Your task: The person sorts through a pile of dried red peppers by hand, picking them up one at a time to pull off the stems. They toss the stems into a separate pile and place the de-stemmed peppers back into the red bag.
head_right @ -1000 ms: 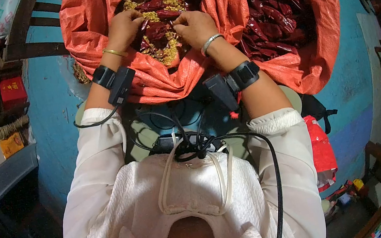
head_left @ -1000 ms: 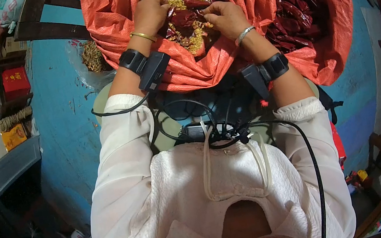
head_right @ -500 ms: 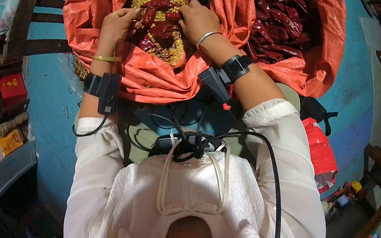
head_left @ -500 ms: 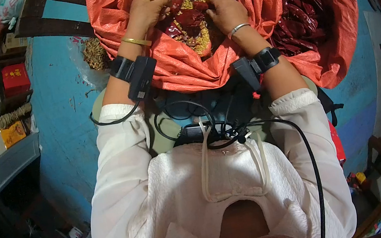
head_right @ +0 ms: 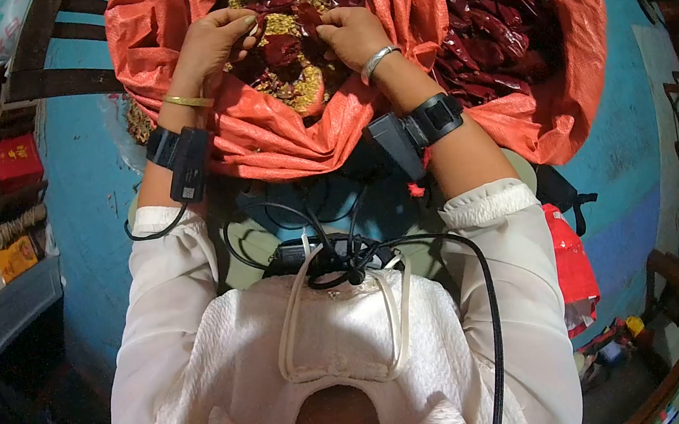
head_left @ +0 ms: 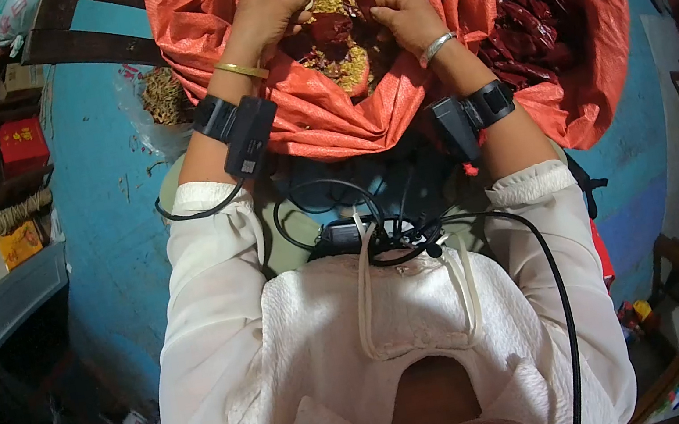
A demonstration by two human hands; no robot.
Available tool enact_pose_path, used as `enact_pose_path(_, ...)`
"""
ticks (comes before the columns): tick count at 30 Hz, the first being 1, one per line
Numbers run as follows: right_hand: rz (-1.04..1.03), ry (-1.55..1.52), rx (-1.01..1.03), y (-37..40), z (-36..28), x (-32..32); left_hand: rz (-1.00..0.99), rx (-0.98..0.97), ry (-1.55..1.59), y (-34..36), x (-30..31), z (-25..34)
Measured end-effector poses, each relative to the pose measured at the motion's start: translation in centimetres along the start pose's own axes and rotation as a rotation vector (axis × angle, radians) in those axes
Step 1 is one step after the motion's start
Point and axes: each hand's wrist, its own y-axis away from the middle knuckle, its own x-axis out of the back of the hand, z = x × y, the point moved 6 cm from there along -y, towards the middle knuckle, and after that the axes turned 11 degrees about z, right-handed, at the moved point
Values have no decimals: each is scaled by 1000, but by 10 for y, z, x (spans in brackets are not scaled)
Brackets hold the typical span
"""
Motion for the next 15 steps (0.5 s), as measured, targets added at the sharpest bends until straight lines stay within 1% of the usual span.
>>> enact_pose_path(2,20,338,226,-2,-3,6,-21,-128,-64,6,-3,14)
enact_pose_path(3,21,337,227,0,-5,7,-22,-130,-64,11,-1,21)
enact_pose_path(5,31,503,314,6,-11,7,-83,-233,18,28,5,46)
enact_pose_path(6,27,495,316,7,-10,5,-8,-311,27,37,19,62)
enact_pose_path(7,37,538,358,7,-10,4,182,-354,-22,47,43,72)
enact_pose_path(8,47,577,400,5,-9,2,276,-380,-17,59,66,82)
enact_pose_path(9,21,557,430,2,-4,0,240,-503,119,51,101,81)
enact_pose_path(10,5,576,407,8,-12,-1,233,-482,192,54,129,84)
enact_pose_path(12,-4,607,458,7,-12,-2,455,-530,2,81,161,98)
enact_pose_path(13,18,581,437,7,-12,-1,465,-536,-12,82,181,95)
enact_pose_path(15,30,574,454,10,-15,2,724,-441,-171,69,241,67)
